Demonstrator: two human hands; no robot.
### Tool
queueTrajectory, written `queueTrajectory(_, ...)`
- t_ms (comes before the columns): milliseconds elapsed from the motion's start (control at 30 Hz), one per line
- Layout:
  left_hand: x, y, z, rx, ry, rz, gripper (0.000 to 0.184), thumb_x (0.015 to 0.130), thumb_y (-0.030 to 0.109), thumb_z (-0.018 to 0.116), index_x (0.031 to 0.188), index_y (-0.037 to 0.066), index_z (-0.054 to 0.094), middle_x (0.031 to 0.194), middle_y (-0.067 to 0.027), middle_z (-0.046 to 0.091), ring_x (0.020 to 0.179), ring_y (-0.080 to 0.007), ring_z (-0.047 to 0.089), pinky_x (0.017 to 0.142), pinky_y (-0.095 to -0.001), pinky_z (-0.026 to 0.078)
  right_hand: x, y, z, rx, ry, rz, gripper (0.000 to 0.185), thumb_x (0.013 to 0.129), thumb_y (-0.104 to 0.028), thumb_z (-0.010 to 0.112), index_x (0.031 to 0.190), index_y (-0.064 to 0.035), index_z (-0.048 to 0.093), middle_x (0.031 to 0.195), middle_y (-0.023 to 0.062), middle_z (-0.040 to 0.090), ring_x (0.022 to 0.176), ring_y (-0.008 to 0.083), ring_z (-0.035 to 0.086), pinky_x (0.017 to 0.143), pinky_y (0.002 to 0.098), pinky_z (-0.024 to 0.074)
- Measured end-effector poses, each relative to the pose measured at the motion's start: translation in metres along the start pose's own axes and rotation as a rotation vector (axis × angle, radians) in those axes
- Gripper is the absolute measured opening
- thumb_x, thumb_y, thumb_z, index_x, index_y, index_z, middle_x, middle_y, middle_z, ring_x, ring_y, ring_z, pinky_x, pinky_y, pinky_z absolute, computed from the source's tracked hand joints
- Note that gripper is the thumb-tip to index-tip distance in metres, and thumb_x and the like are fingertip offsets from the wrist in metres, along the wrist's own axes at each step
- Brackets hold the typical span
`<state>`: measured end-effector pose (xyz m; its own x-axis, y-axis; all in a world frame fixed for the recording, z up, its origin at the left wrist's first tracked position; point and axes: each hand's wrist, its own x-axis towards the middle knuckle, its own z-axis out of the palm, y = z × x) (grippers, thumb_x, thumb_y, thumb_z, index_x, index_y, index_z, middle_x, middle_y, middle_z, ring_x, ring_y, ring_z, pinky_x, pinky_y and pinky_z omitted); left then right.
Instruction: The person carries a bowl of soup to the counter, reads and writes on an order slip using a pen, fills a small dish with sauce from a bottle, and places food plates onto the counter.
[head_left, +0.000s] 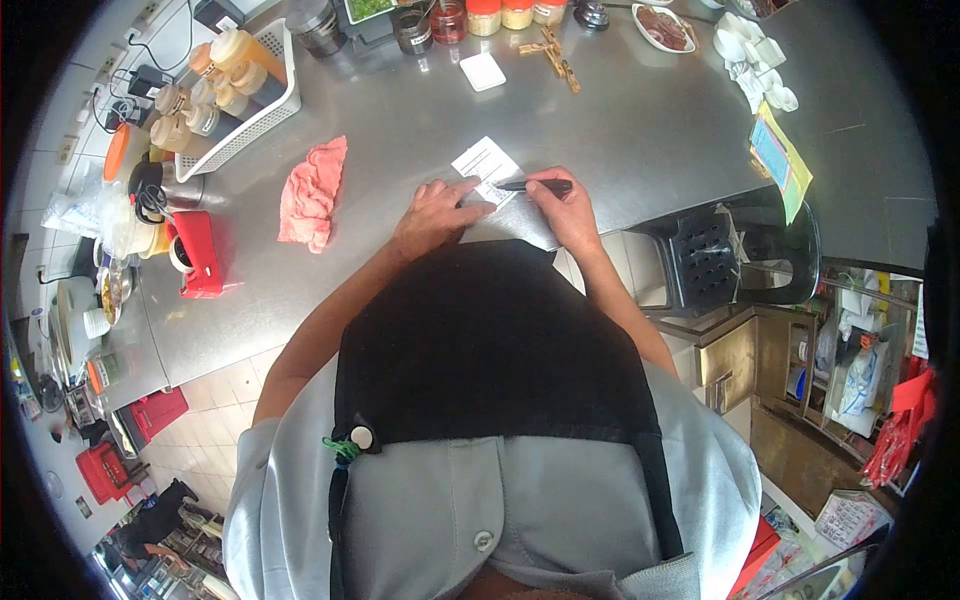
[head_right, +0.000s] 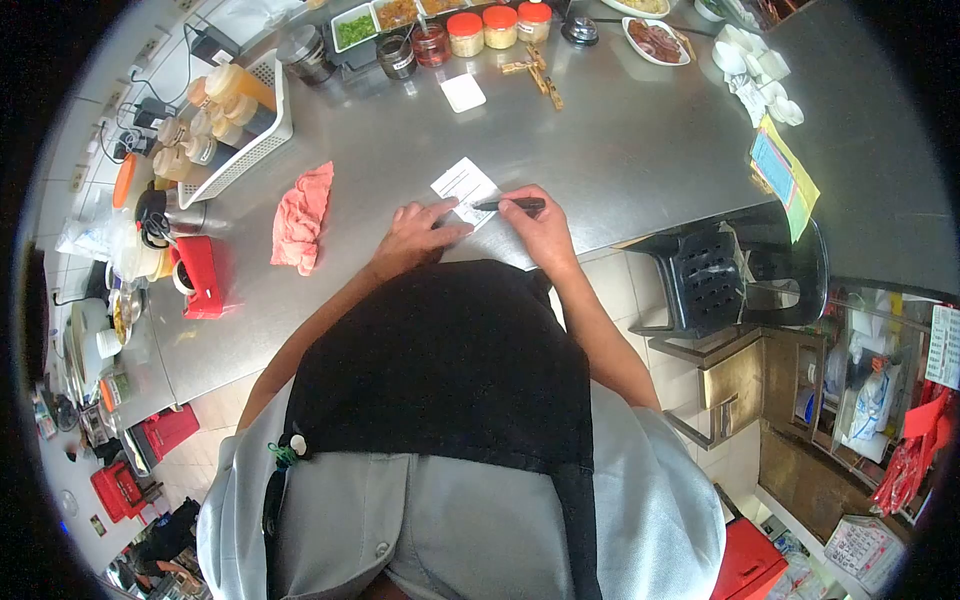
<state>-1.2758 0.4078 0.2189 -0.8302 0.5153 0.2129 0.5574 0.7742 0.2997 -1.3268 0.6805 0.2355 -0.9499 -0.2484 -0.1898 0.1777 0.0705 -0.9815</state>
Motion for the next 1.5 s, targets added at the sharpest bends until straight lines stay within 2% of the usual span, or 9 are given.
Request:
queueTrajectory(200, 0.0, 0.001, -0.001, -0.027, 0.03, 0.005, 0.048, 0.092, 0.015, 0.072, 0.132, 0.04, 0.071, 0.151, -0.0061, 0.057, 0.111, -0.029, 0.06, 0.095, -0.0462, 0.046, -0.001, 0.0, 0.004, -0.104, -0.099, -0.038, 0.016, 0.098, -0.016, 0.075, 0.108, -0.0038, 0.071, 0.096, 0.0021, 0.072, 0.092, 0.0114, 0.064, 0.087, 0.0285, 0.0508)
queueTrajectory(767, 0.003, 0.007, -0.011, -0.029, -0.016, -0.006, 0.048, 0.091, 0.012, 0.069, 0.133, 0.036, 0.071, 0.15, -0.0081, 0.057, 0.112, -0.0299, 0.059, 0.096, -0.0473, 0.045, 0.001, 0.019, -0.008, 0.091, 0.168, -0.013, 0.016, 0.098, -0.017, 0.076, 0.106, -0.0033, 0.071, 0.093, 0.0026, 0.072, 0.088, 0.0118, 0.065, 0.083, 0.0279, 0.0521)
queueTrajectory(833, 0.005, 0.005, -0.012, 0.006, -0.007, 0.027, 0.048, 0.091, 0.011, 0.066, 0.132, 0.036, 0.072, 0.148, -0.0079, 0.059, 0.108, -0.0287, 0.06, 0.091, -0.045, 0.047, 0.0, 0.016, -0.011, 0.134, 0.14, -0.029, 0.015, 0.098, -0.015, 0.076, 0.105, -0.004, 0.071, 0.094, 0.0016, 0.071, 0.088, 0.0111, 0.064, 0.083, 0.0273, 0.0519)
queueTrajectory(1000, 0.006, 0.012, -0.016, -0.003, 0.01, 0.026, 0.049, 0.09, 0.009, 0.066, 0.131, 0.036, 0.073, 0.148, -0.0078, 0.058, 0.109, -0.0287, 0.059, 0.092, -0.0457, 0.046, 0.002, 0.02, -0.006, 0.085, 0.137, -0.094, 0.014, 0.101, -0.018, 0.074, 0.107, -0.0055, 0.07, 0.089, 0.0004, 0.071, 0.081, 0.0087, 0.063, 0.076, 0.0256, 0.051)
queueTrajectory(1133, 0.004, 0.006, -0.008, 0.034, 0.033, 0.04, 0.051, 0.088, 0.009, 0.067, 0.13, 0.036, 0.074, 0.148, -0.0074, 0.059, 0.109, -0.028, 0.059, 0.092, -0.045, 0.046, 0.001, 0.018, -0.008, 0.029, 0.12, -0.1, 0.015, 0.101, -0.018, 0.073, 0.108, -0.0055, 0.069, 0.091, 0.0007, 0.071, 0.084, 0.0096, 0.063, 0.078, 0.0276, 0.0515)
queueTrajectory(1233, 0.004, 0.009, -0.012, 0.008, 0.018, 0.033, 0.049, 0.088, 0.009, 0.067, 0.13, 0.033, 0.073, 0.148, -0.0086, 0.059, 0.114, -0.0292, 0.06, 0.094, -0.0454, 0.046, 0.001, 0.019, -0.008, 0.042, 0.127, -0.069, 0.016, 0.1, -0.019, 0.074, 0.107, -0.0051, 0.071, 0.092, 0.0018, 0.071, 0.085, 0.0106, 0.063, 0.078, 0.0285, 0.0515)
queueTrajectory(1367, 0.0, -0.01, 0.014, -0.121, 0.01, 0.088, 0.041, 0.095, 0.016, 0.065, 0.135, 0.027, 0.069, 0.151, -0.0148, 0.057, 0.127, -0.035, 0.059, 0.103, -0.0522, 0.043, 0.002, 0.026, -0.012, -0.026, 0.157, -0.123, 0.021, 0.098, -0.021, 0.072, 0.106, -0.0021, 0.073, 0.093, 0.0033, 0.069, 0.084, 0.012, 0.06, 0.076, 0.0292, 0.0493)
queueTrajectory(1433, 0.001, -0.007, 0.013, -0.103, -0.019, 0.071, 0.042, 0.097, 0.02, 0.062, 0.139, 0.027, 0.066, 0.15, -0.0143, 0.058, 0.135, -0.0354, 0.055, 0.112, -0.0549, 0.041, 0.007, 0.028, -0.016, -0.028, 0.13, -0.033, 0.021, 0.098, -0.023, 0.073, 0.102, -0.0017, 0.073, 0.091, 0.0029, 0.066, 0.084, 0.0124, 0.058, 0.076, 0.0312, 0.0497)
queueTrajectory(1500, -0.001, -0.016, 0.025, -0.051, 0.071, 0.114, 0.039, 0.097, 0.021, 0.063, 0.135, 0.028, 0.068, 0.148, -0.0145, 0.06, 0.138, -0.0352, 0.054, 0.115, -0.0549, 0.04, 0.018, 0.027, -0.014, 0.156, 0.165, 0.008, 0.015, 0.1, -0.021, 0.071, 0.094, -0.0074, 0.069, 0.083, 0.0004, 0.061, 0.073, 0.0083, 0.053, 0.063, 0.0253, 0.043)
